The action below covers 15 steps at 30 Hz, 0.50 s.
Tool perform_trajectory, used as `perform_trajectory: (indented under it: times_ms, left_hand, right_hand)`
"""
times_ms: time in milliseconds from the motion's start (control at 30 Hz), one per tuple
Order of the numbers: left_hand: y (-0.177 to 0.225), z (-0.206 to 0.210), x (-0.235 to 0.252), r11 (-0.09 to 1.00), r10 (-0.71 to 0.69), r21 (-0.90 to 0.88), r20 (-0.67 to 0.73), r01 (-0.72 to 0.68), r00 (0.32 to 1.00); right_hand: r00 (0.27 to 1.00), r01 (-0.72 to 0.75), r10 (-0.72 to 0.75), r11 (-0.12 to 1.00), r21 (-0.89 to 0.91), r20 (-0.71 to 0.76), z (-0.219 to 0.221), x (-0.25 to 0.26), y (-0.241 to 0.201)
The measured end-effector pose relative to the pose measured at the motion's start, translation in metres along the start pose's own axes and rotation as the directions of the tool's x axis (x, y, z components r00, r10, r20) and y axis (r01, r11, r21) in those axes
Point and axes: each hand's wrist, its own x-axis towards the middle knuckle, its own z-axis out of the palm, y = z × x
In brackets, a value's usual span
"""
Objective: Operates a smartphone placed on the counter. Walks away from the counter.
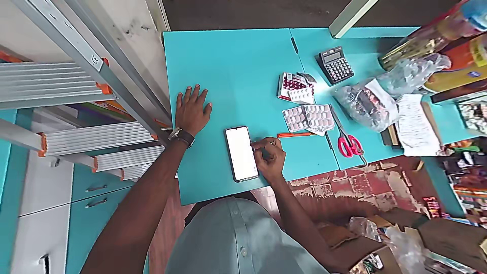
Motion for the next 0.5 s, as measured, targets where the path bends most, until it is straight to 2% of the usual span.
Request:
perform_trajectory:
  times_ms: [500]
  left_hand:
    - [-0.0011, 0.0008, 0.0, 1.0, 0.002, -0.011, 0.005, -0.001, 1.0]
  right_hand:
    - [1.0, 0.009, -0.009, 1.0, 0.003, -0.005, -0.0001, -0.001, 0.002]
